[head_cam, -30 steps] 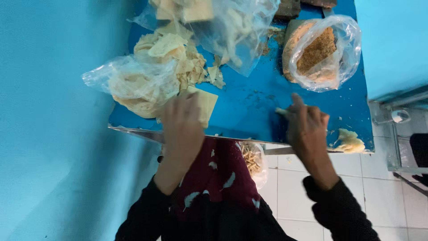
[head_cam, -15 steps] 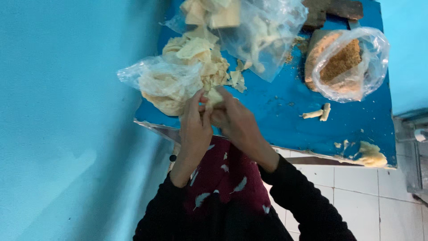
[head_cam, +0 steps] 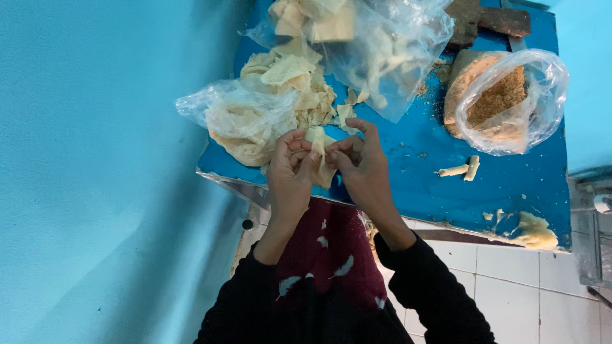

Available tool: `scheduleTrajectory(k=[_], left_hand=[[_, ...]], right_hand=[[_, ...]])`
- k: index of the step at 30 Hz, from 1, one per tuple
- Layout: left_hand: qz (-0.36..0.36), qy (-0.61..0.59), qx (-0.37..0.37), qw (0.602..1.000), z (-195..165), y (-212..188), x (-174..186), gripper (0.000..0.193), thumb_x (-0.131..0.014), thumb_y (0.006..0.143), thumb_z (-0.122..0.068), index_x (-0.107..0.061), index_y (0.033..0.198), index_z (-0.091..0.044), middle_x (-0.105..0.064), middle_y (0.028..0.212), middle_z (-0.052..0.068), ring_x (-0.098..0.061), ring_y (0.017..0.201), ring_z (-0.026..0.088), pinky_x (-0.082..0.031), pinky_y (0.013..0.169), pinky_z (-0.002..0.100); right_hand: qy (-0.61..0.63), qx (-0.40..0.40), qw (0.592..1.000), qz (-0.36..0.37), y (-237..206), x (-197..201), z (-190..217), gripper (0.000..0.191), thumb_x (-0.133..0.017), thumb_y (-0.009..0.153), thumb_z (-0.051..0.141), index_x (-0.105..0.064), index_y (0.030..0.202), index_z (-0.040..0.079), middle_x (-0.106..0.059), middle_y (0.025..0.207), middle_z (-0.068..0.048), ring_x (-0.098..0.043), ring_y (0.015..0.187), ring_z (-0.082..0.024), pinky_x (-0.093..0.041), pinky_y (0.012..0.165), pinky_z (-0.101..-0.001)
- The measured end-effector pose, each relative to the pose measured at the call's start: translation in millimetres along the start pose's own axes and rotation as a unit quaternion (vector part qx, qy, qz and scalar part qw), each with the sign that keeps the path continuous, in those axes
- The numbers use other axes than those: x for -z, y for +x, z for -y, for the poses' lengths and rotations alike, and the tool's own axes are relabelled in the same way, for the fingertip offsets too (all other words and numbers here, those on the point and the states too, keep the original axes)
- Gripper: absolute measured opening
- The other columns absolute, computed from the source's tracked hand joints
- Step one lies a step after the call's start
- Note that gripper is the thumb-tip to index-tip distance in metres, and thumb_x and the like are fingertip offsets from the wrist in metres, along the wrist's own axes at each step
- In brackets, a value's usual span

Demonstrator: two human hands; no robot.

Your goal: The person sits at a blue table and rolls thin square dough sheets into small cylindrical snack rolls by hand, placing each finished roll in a pile on the table. They occasionally reach into a plastic bag of brown powder and take dough pieces from a plastic bag while working through the sheets one at a time.

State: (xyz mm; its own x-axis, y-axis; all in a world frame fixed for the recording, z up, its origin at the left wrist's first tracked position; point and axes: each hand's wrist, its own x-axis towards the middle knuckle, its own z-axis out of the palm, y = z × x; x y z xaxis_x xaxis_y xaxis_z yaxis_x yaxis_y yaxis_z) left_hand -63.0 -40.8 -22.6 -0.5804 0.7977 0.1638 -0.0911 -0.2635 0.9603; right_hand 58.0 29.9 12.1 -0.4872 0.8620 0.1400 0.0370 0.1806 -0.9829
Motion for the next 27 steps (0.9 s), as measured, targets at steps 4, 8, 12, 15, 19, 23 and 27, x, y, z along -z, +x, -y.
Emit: scheduleTrajectory(k=[4, 8, 12, 15, 19, 23, 27], left_hand=[[0.013, 0.027, -0.021, 0.999, -10, -5, -3, 0.039, -0.058, 0.102, 0.001, -0.053, 0.141, -0.001, -0.073, 0.116, 0.011, -0.071, 0.101, 0.012, -0.060, 0.087, 0.026], [0.032, 0.060, -0.031, 0.997, -21, -14, -10, 0.037, -0.053, 0.106, 0.000, -0.056, 0.142, -0.001, -0.075, 0.119, 0.012, -0.070, 0.102, 0.010, -0.058, 0.088, 0.025], [0.043, 0.043, -0.024, 0.998, -25, -15, -16, 0.037, -0.062, 0.101, 0.000, -0.057, 0.138, -0.001, -0.073, 0.114, 0.011, -0.069, 0.094, 0.011, -0.058, 0.077, 0.024], [0.046, 0.037, -0.028, 0.998, -22, -13, -20, 0.032, -0.065, 0.100, 0.002, -0.061, 0.132, 0.001, -0.071, 0.111, 0.010, -0.068, 0.092, 0.011, -0.059, 0.076, 0.024], [0.043, 0.043, -0.046, 0.997, -17, -18, -27, 0.023, -0.064, 0.100, 0.004, -0.063, 0.123, 0.002, -0.071, 0.109, 0.008, -0.071, 0.095, 0.011, -0.062, 0.081, 0.026], [0.039, 0.070, -0.075, 0.994, -13, -24, -28, 0.018, -0.064, 0.099, 0.004, -0.063, 0.116, 0.001, -0.071, 0.106, 0.007, -0.073, 0.093, 0.011, -0.061, 0.080, 0.026], [0.005, 0.046, -0.058, 0.997, -4, -22, -23, 0.012, -0.061, 0.100, 0.003, -0.061, 0.112, 0.001, -0.068, 0.101, 0.006, -0.067, 0.092, 0.011, -0.056, 0.081, 0.025]], right_hand=[[0.057, -0.021, 0.998, 0.010, -4, 6, -2, 0.057, -0.062, 0.096, -0.009, -0.036, 0.146, 0.001, -0.069, 0.102, -0.012, -0.070, 0.091, -0.016, -0.060, 0.082, -0.0295], [0.008, 0.013, 1.000, -0.015, -8, 6, -3, 0.061, -0.067, 0.094, -0.008, -0.036, 0.146, 0.000, -0.067, 0.103, -0.012, -0.070, 0.093, -0.016, -0.059, 0.082, -0.0289], [0.097, -0.038, 0.994, -0.021, -8, 13, 0, 0.058, -0.063, 0.095, -0.005, -0.038, 0.146, 0.000, -0.068, 0.103, -0.011, -0.070, 0.093, -0.017, -0.061, 0.082, -0.0305], [0.101, -0.063, 0.993, -0.020, -13, 18, 4, 0.055, -0.063, 0.098, -0.002, -0.039, 0.147, 0.001, -0.069, 0.102, -0.010, -0.071, 0.094, -0.017, -0.062, 0.083, -0.0311], [0.131, -0.049, 0.989, -0.041, -21, 21, 8, 0.057, -0.061, 0.098, -0.002, -0.035, 0.148, 0.002, -0.066, 0.102, -0.009, -0.070, 0.095, -0.016, -0.064, 0.083, -0.0336], [0.148, -0.053, 0.986, -0.057, -21, 24, 6, 0.058, -0.061, 0.095, -0.005, -0.037, 0.147, 0.000, -0.061, 0.101, -0.009, -0.071, 0.092, -0.019, -0.064, 0.080, -0.0364], [0.202, -0.080, 0.974, -0.071, -20, 29, 1, 0.055, -0.059, 0.097, -0.003, -0.037, 0.148, 0.002, -0.064, 0.104, -0.009, -0.069, 0.092, -0.018, -0.064, 0.084, -0.0362]])
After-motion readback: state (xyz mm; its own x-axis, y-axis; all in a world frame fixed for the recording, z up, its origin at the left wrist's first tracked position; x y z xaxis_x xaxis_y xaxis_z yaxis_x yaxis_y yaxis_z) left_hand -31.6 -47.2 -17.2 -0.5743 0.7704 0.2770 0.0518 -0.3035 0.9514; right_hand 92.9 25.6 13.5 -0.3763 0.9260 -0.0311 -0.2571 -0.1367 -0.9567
